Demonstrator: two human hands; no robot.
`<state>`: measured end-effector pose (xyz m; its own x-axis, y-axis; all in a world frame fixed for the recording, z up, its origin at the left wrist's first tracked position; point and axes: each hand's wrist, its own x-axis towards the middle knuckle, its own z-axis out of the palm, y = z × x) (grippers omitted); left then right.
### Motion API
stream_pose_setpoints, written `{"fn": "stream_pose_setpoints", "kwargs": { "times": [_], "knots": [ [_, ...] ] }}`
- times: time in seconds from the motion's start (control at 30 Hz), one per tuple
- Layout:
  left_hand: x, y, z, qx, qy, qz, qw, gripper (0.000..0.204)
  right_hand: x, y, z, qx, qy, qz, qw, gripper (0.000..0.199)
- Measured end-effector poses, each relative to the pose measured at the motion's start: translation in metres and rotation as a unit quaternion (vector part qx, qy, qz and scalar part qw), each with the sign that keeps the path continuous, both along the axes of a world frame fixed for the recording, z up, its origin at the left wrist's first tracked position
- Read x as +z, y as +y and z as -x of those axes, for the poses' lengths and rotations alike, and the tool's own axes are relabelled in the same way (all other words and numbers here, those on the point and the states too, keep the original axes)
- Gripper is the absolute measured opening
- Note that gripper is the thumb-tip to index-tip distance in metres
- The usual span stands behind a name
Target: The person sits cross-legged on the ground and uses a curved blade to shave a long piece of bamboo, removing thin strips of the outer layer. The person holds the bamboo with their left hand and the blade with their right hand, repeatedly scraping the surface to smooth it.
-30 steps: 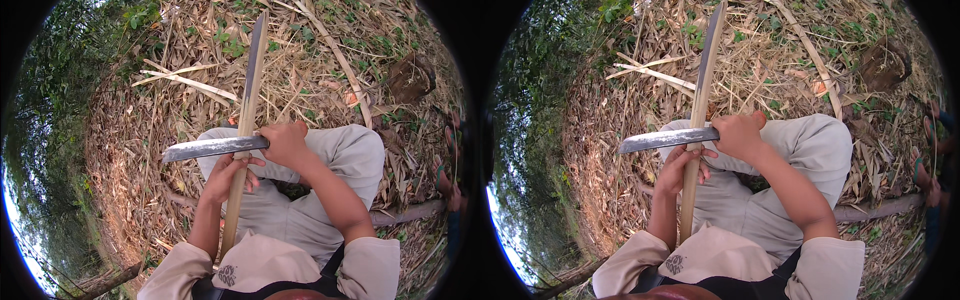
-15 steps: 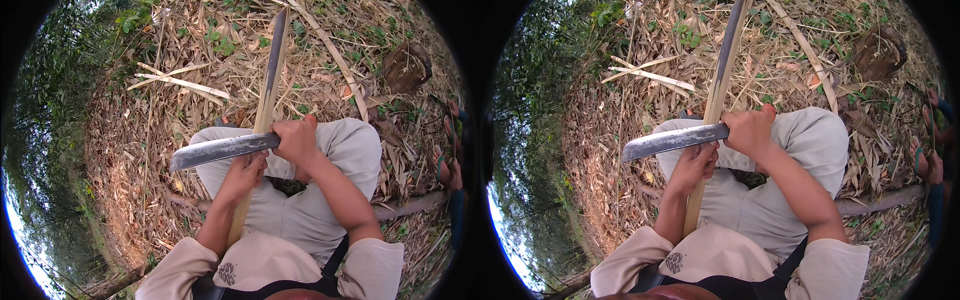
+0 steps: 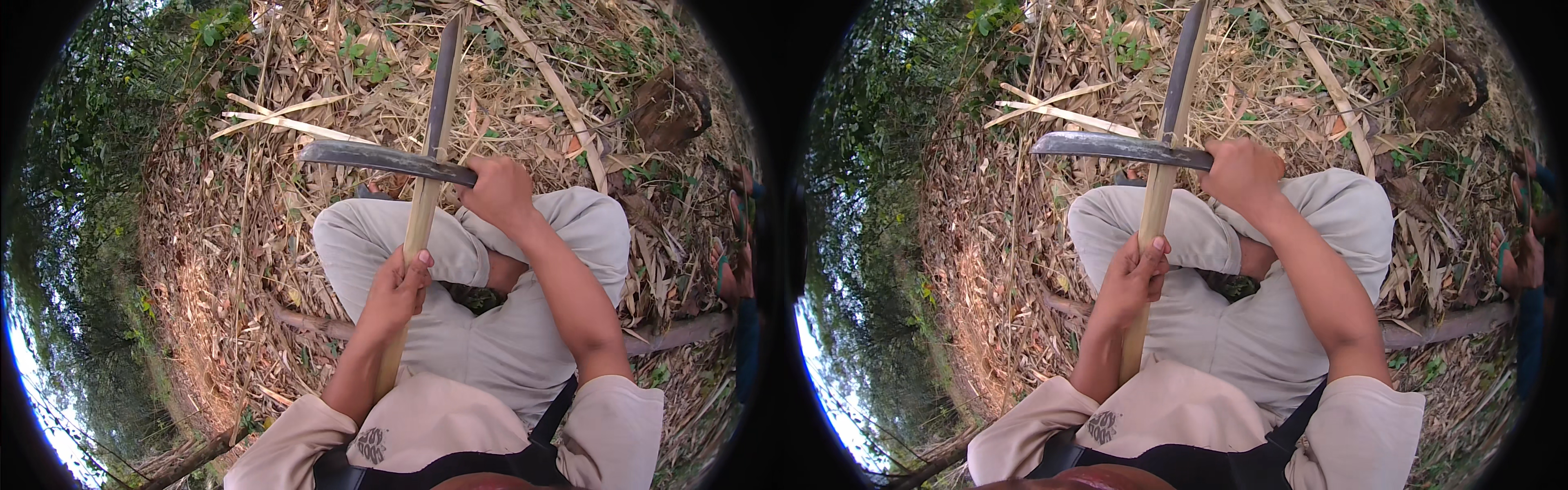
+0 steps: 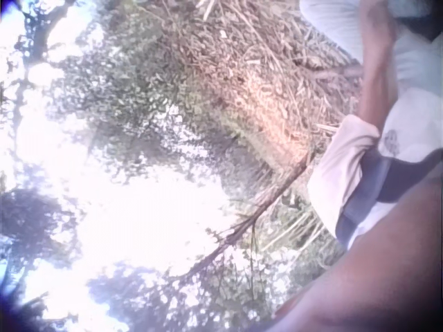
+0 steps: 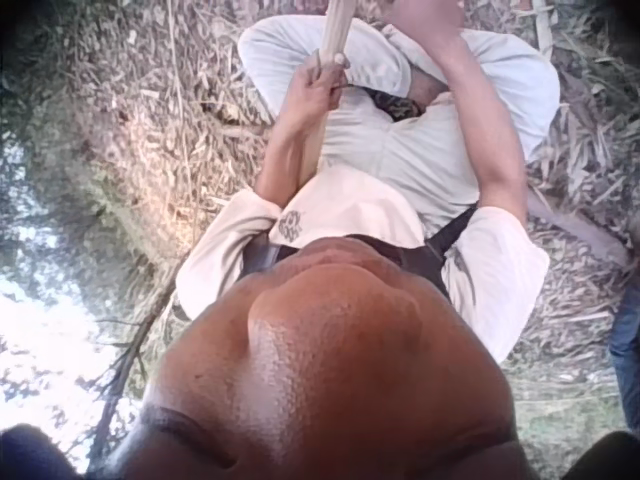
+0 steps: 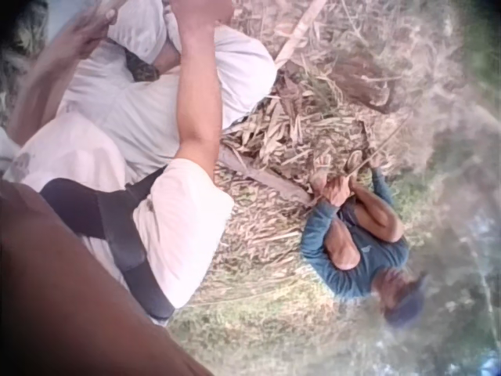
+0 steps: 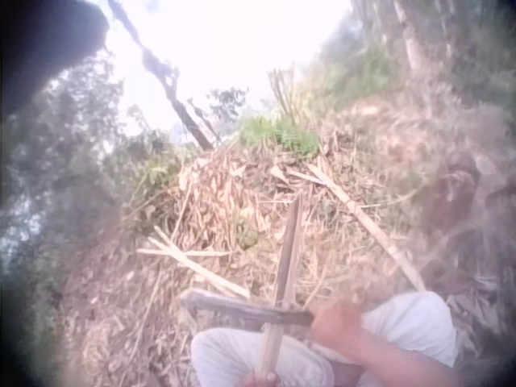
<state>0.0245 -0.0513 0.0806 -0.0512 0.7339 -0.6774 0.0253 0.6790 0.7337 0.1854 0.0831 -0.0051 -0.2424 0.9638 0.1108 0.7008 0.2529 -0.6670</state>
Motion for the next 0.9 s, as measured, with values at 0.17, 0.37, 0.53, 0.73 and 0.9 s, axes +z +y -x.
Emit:
{"fn": "stream_pose_setpoints", "kwargs": {
  "times": [0.17,0.37,0.53,0.73,0.9],
  "knots": [
    [-0.002,-0.012,0.006,0.004,-0.052,0.024,0.998,0.025,-0.015,-0.021,0.005,0.103,0.007,-0.136,0.985,0.014],
    [0.007,-0.032,0.015,0.016,-0.065,0.029,0.997,0.025,0.005,-0.006,0.008,0.041,0.014,-0.006,0.999,0.013],
    [0.009,-0.051,0.022,0.014,-0.021,0.046,0.999,0.025,-0.013,0.008,-0.003,0.023,-0.015,0.013,1.000,0.019],
    [0.011,-0.087,0.034,0.018,-0.079,0.095,0.992,0.025,-0.033,0.051,-0.010,-0.074,-0.001,0.112,0.991,0.019],
    [0.017,-0.103,0.050,0.020,-0.051,0.120,0.991,0.027,-0.017,0.031,0.000,0.045,-0.077,0.068,0.994,0.022]
  ]
}}
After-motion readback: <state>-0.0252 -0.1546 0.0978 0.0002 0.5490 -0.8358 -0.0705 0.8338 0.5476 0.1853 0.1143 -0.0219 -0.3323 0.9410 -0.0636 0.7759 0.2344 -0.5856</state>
